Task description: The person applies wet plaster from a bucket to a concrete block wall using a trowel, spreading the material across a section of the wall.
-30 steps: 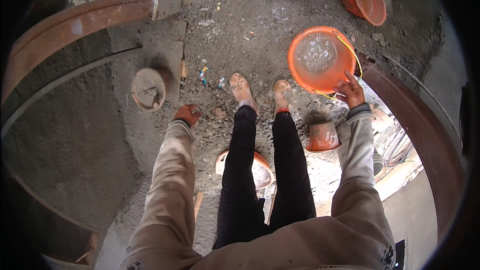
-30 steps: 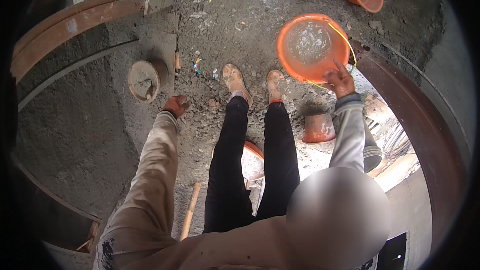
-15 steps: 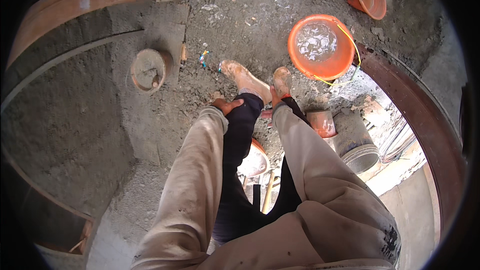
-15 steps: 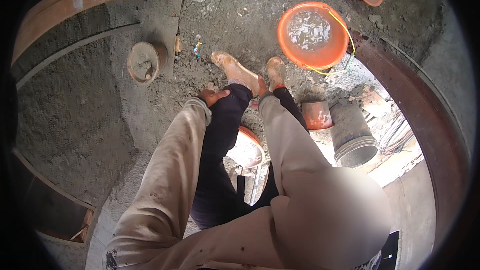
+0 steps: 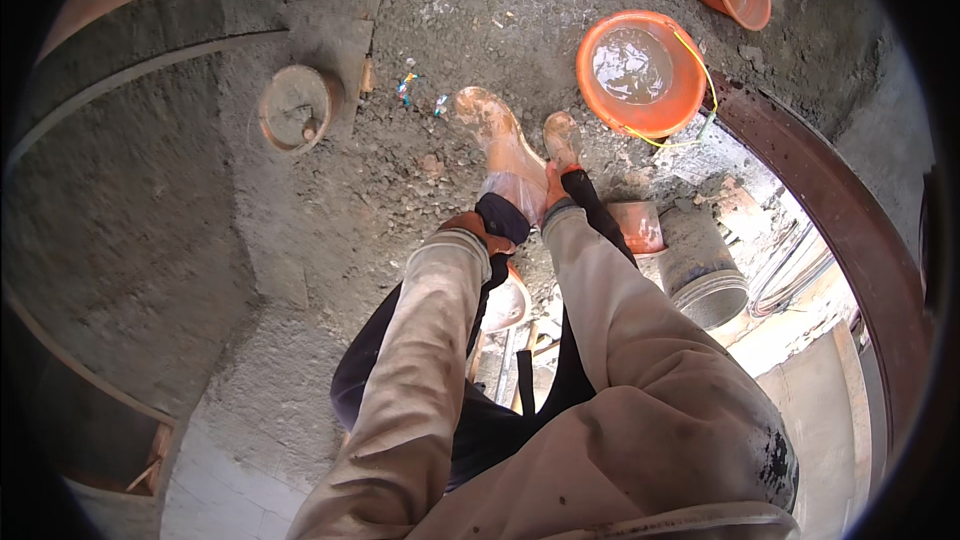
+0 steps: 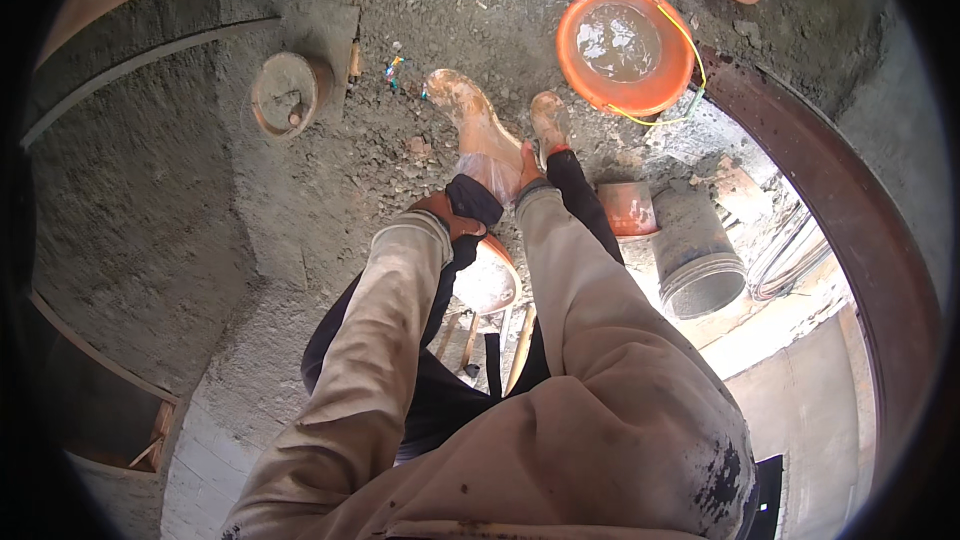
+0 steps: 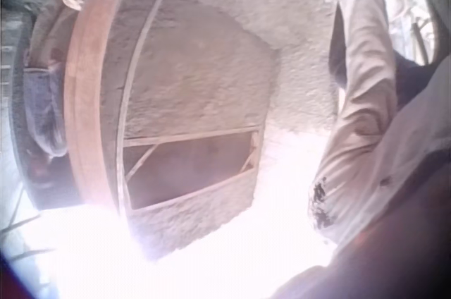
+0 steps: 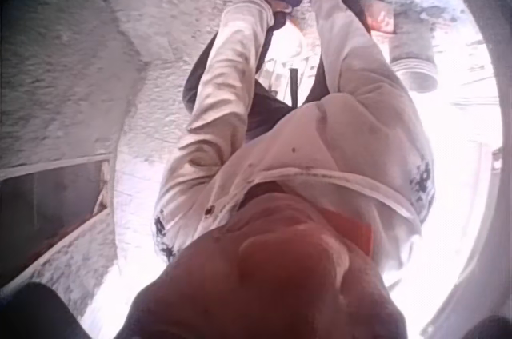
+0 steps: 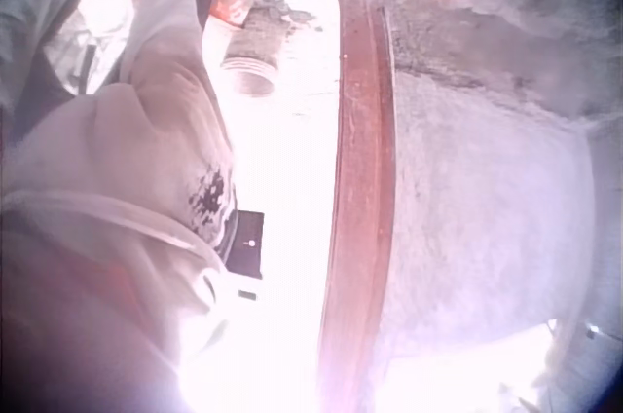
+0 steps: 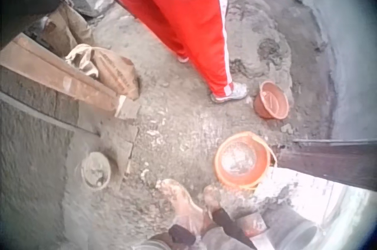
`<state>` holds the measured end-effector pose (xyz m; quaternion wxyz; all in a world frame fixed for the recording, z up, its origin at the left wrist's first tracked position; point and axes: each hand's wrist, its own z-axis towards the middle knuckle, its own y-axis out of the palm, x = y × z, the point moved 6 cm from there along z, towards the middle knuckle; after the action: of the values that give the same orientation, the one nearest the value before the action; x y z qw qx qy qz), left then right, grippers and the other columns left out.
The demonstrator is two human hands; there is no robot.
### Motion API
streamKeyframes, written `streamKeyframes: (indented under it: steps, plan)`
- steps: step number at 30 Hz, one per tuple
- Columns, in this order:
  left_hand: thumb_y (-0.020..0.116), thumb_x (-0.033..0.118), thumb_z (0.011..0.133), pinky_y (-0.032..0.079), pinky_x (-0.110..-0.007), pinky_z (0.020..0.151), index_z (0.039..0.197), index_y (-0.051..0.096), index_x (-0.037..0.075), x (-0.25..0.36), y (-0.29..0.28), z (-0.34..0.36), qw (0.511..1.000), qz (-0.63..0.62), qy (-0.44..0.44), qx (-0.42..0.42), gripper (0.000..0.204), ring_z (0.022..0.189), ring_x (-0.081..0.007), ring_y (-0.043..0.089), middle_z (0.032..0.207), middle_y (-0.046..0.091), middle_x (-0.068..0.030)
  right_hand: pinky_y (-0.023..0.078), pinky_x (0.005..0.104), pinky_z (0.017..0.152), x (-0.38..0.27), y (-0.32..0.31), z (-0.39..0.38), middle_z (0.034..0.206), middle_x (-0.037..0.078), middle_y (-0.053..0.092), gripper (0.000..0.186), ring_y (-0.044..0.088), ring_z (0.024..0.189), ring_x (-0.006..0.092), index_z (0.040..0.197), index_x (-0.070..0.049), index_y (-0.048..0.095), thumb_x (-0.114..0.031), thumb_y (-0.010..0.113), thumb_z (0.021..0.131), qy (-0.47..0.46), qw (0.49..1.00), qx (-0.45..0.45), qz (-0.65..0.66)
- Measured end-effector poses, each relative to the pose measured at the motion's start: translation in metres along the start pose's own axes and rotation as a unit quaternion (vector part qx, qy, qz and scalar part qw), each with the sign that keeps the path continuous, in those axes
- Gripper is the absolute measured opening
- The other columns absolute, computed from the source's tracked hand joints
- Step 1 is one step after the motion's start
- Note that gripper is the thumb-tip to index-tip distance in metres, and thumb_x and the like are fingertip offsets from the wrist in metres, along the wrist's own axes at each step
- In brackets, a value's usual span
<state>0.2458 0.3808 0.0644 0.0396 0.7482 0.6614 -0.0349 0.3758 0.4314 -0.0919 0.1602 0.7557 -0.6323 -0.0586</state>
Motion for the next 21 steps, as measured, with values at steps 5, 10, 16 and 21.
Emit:
streamKeyframes:
  steps: [5,10,16,21]
  plan:
    - [0.077,0.043,0.056,0.043,-0.032,0.089,0.111,0.056,-0.002,-0.008,0.016,0.004,0.991,-0.111,0.072,-0.009,0.074,0.103,-0.0294,0.057,0.109,0.059,-0.0184,0.046,0.0347,0.083,-0.006,0.029,-0.046,0.114,0.012,0.056,0.07,0.057,0.098,0.0237,0.122,-0.004,0.047,-0.062,0.04,0.083,-0.002,0.991,0.073,-0.116]
    - [0.075,0.033,0.063,0.039,-0.031,0.095,0.113,0.054,-0.002,-0.018,0.039,-0.052,0.985,-0.113,0.109,-0.067,0.065,0.107,-0.0277,0.054,0.111,0.058,-0.017,0.043,0.0335,0.089,-0.076,0.056,-0.008,0.116,0.009,0.054,0.065,0.054,0.103,0.0224,0.123,-0.003,0.045,-0.056,0.044,0.085,-0.064,0.971,-0.193,-0.124]
    - [0.071,0.038,0.066,0.025,-0.033,0.103,0.124,0.043,0.001,0.033,0.044,-0.078,0.976,-0.073,0.179,-0.104,0.075,0.115,-0.0275,0.047,0.122,0.05,-0.0178,0.041,0.0381,0.094,-0.208,0.193,-0.036,0.117,0.012,0.053,0.063,0.051,0.109,0.0214,0.129,-0.008,0.034,-0.031,0.065,0.08,-0.223,0.883,-0.298,-0.287]
    - [0.064,0.05,0.068,0.009,-0.048,0.107,0.129,0.041,0.009,-0.022,0.023,-0.041,0.992,-0.036,0.019,0.117,0.077,0.118,-0.0281,0.045,0.126,0.049,-0.0123,0.041,0.0417,0.094,-0.219,0.288,-0.129,0.118,0.012,0.051,0.077,0.051,0.109,0.0286,0.128,-0.013,0.037,-0.035,0.077,0.066,-0.518,0.571,-0.256,-0.583]
